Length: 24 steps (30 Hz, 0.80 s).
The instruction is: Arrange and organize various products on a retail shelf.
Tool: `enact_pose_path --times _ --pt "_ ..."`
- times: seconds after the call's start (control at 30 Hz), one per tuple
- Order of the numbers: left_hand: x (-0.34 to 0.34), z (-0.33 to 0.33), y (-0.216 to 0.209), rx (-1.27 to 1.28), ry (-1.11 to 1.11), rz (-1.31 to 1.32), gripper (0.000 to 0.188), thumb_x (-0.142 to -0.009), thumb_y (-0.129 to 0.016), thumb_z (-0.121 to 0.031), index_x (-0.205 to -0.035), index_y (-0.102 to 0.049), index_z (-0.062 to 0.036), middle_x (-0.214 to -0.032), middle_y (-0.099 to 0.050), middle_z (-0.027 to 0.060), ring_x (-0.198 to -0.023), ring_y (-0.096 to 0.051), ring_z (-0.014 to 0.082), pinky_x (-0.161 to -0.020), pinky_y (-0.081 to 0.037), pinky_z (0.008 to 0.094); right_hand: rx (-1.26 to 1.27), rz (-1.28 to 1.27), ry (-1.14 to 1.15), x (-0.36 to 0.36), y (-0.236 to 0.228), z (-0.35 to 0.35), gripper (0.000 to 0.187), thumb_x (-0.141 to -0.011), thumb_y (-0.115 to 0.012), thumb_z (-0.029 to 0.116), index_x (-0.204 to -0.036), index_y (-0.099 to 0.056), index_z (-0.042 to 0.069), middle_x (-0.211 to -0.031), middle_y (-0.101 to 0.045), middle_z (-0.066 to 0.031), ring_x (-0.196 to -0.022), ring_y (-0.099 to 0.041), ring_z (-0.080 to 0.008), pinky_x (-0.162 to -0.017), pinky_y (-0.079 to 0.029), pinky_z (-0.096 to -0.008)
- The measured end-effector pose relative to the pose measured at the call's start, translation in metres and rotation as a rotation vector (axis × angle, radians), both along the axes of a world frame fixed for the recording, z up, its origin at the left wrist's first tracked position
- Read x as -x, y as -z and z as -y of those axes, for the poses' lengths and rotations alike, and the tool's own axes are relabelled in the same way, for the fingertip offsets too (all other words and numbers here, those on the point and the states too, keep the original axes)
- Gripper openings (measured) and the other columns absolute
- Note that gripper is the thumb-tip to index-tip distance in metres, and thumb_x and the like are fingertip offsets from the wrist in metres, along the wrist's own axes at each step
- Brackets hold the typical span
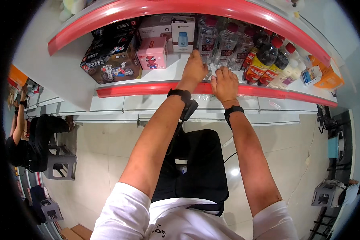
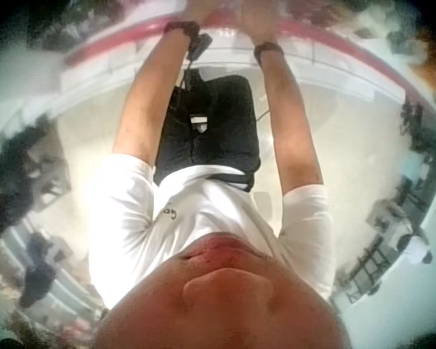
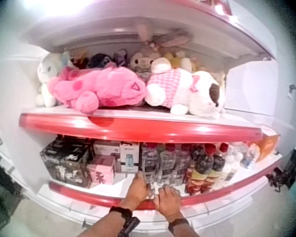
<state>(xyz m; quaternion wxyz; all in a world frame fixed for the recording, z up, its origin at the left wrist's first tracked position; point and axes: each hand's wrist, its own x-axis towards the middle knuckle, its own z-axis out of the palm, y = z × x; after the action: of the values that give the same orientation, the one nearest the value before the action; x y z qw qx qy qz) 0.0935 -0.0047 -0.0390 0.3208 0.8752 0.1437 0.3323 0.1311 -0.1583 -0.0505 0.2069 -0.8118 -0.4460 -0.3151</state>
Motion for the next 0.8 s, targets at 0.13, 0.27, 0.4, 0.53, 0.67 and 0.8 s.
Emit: enact_pose_path --times 0.13,0.27,0.4,0.53,0.67,0.8 --pt "0.002 0.002 -0.003 0.029 -0.011 -0.068 0.048 -0.076 -0.063 -0.009 -0.112 -0.034 0.0055 -0.109 -0.052 0.0301 -0.105 -0.052 0.0455 -0.09 -0.045 0.0478 0.006 -0.011 -0.006 -0.001 0.001 0.0 0.022 -0.079 -0.059 0.025 -0.093 -0.057 0.007 -0.1 -0.056 -0.0084 -0.09 -0.056 -0.0284 -0.078 -0.044 -0.0421" --pt "0.002 0.002 -0.005 0.05 -0.017 -0.093 0.047 -0.077 -0.063 -0.008 -0.111 -0.034 0.0046 -0.111 -0.051 0.0303 -0.107 -0.051 0.0466 -0.091 -0.044 0.0487 -0.069 0.059 -0.02 -0.001 0.001 -0.002 0.022 -0.076 -0.059 0.027 -0.086 -0.056 0.007 -0.09 -0.053 -0.0105 -0.086 -0.054 -0.0285 -0.075 -0.043 -0.0414" --pt "0.003 0.0 -0.003 0.049 0.03 -0.041 0.046 -0.077 -0.064 -0.007 -0.11 -0.034 0.0051 -0.113 -0.05 0.0325 -0.107 -0.05 0.0483 -0.092 -0.042 0.0495 -0.089 0.052 -0.059 -0.002 0.001 0.0 0.022 -0.078 -0.059 0.027 -0.085 -0.057 0.006 -0.09 -0.053 -0.0116 -0.087 -0.054 -0.0296 -0.077 -0.043 -0.042" --pt "-0.001 0.005 -0.007 0.088 0.021 -0.076 0.045 -0.076 -0.064 -0.006 -0.108 -0.035 0.005 -0.111 -0.05 0.0335 -0.105 -0.051 0.0491 -0.091 -0.042 0.0491 -0.089 0.011 -0.072 -0.004 -0.001 0.004 0.024 -0.077 -0.061 0.028 -0.085 -0.058 0.005 -0.089 -0.053 -0.0122 -0.086 -0.054 -0.0304 -0.075 -0.043 -0.0427" --pt "-0.003 -0.005 0.003 -0.016 0.028 0.024 0.046 -0.076 -0.065 -0.007 -0.108 -0.035 0.0056 -0.104 -0.053 0.0351 -0.101 -0.052 0.0505 -0.088 -0.043 0.0491 -0.154 0.077 -0.101 -0.006 0.002 0.0 0.025 -0.077 -0.061 0.029 -0.085 -0.058 0.005 -0.086 -0.052 -0.012 -0.082 -0.054 -0.031 -0.072 -0.043 -0.0434" --pt "-0.005 -0.005 0.005 -0.078 0.029 0.009 0.046 -0.076 -0.066 -0.009 -0.107 -0.035 0.0055 -0.104 -0.053 0.0357 -0.1 -0.052 0.0508 -0.087 -0.043 0.0495 -0.156 0.055 -0.088 -0.006 0.004 0.003 0.025 -0.078 -0.061 0.029 -0.085 -0.058 0.006 -0.086 -0.052 -0.0118 -0.081 -0.053 -0.0306 -0.072 -0.042 -0.0432"
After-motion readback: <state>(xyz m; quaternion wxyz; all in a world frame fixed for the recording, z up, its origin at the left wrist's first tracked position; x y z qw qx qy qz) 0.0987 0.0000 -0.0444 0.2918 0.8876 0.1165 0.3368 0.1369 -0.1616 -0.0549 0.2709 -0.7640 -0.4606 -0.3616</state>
